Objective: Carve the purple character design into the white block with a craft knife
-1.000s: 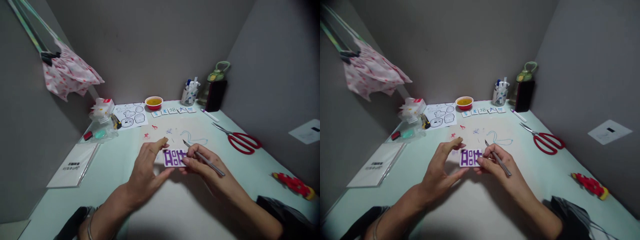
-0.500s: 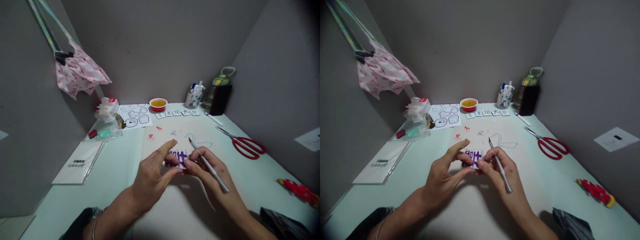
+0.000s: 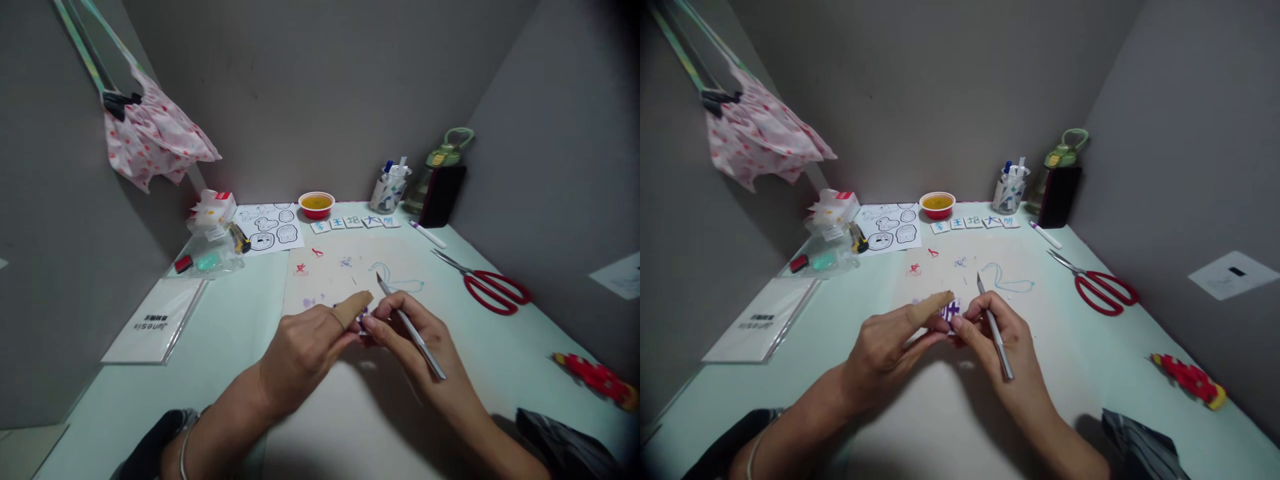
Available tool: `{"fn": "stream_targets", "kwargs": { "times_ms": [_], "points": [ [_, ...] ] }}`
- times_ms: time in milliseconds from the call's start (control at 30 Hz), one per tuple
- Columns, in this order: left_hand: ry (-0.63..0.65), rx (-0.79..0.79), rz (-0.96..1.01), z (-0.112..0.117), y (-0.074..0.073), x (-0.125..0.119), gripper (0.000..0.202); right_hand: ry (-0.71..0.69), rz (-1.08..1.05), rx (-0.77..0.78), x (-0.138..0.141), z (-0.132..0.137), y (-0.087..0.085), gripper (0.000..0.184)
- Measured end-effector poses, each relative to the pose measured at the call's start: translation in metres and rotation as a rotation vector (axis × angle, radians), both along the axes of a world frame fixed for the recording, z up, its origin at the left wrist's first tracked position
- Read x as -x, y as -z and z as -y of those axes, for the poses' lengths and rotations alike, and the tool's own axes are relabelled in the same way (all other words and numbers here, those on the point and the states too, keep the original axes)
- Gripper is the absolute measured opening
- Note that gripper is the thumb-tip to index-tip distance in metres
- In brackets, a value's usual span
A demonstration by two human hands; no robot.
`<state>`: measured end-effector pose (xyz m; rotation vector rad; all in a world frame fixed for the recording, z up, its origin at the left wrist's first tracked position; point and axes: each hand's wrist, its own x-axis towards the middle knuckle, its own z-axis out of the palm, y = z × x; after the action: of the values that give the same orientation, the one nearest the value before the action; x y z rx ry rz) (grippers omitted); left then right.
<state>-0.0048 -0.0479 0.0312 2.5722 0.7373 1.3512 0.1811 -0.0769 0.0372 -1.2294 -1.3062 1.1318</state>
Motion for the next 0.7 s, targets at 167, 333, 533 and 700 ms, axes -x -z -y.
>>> {"fn": "stream_targets", "kwargs": {
  "times_ms": [167, 333, 533, 700],
  "points": [
    [0.026, -0.034, -0.094, -0.002, 0.005, 0.004, 0.037, -0.047, -0.028, 0.052, -0.002, -0.003, 0.003, 0.027],
    [0.063, -0.051, -0.164, -0.002, 0.005, 0.005, 0.044, -0.069, -0.043, 0.068, -0.002, -0.005, 0.003, 0.028],
    [0.027, -0.046, -0.190, 0.002, 0.005, -0.001, 0.047, -0.056, -0.005, 0.048, 0.000, -0.007, 0.004, 0.028],
    [-0.079, -0.031, -0.200, 0.003, 0.008, -0.008, 0.044, -0.029, 0.072, 0.017, 0.002, -0.006, 0.009, 0.026]
  ]
}}
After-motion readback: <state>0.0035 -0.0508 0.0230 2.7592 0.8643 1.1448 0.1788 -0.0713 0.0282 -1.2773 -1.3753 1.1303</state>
